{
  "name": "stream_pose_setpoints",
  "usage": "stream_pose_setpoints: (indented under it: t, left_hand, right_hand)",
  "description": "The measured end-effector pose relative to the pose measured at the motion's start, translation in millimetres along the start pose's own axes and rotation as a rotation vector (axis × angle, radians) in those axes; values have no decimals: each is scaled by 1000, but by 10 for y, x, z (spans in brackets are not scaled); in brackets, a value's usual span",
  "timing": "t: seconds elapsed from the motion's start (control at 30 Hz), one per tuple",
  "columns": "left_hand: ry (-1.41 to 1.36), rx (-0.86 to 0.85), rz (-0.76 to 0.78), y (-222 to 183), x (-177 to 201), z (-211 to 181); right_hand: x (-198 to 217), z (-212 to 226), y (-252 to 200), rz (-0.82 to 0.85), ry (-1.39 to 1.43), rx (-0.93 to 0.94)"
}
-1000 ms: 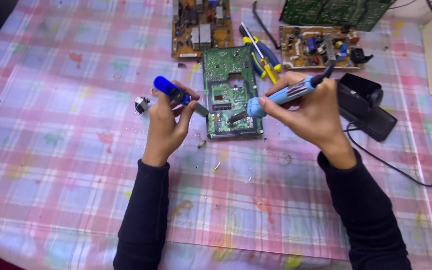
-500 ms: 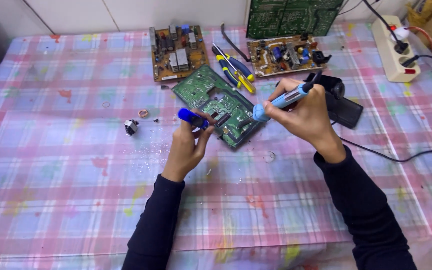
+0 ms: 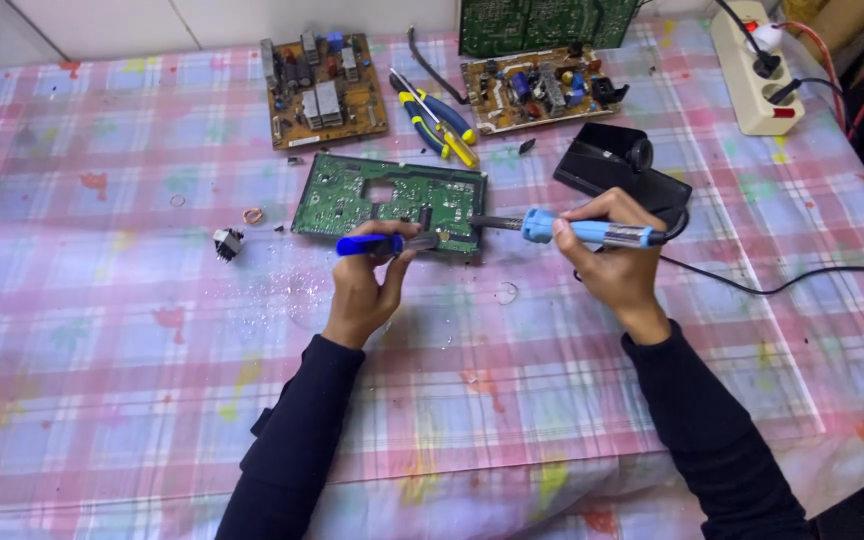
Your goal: Desoldering components from a printed circuit board using a soldering iron and a desoldering pump.
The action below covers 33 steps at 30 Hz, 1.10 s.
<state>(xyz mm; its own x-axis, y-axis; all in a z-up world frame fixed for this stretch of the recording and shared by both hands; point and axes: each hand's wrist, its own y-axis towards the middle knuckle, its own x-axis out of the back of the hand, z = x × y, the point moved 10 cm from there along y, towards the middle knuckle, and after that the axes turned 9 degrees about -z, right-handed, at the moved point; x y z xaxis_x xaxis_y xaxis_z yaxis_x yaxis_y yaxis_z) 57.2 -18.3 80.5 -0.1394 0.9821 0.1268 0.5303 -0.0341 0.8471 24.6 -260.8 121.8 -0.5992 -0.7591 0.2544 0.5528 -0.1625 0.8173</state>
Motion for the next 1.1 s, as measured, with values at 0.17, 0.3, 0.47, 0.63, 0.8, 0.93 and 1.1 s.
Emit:
stream_pose_setpoints:
  t: [0.17,0.3,0.47,0.63,0.8,0.93,1.1]
  left_hand:
    - [50,-137,-47,131,146,-78]
    - [114,-152,-67,129,253,7]
    - [166,-86,54,139,196,143]
    - [198,-94,132,123,107,28]
    - [-43,116,146,65,-72,-19]
    - [-60,102,175,-31,-179,-41]
    - [-112,14,-15,153,172,-59]
  right_hand:
    - [0,54,-19,-58,9,19]
    - [-4,45,-50,-66,42,0]
    - [-7,52,-18,-53,51,-6]
    - [28,15,-5,-15,43,-16]
    - [44,-44,8,-12,38,-49]
    - [50,-25,23,-16,48,-52]
    - [46,-68,9,-28,68,-98]
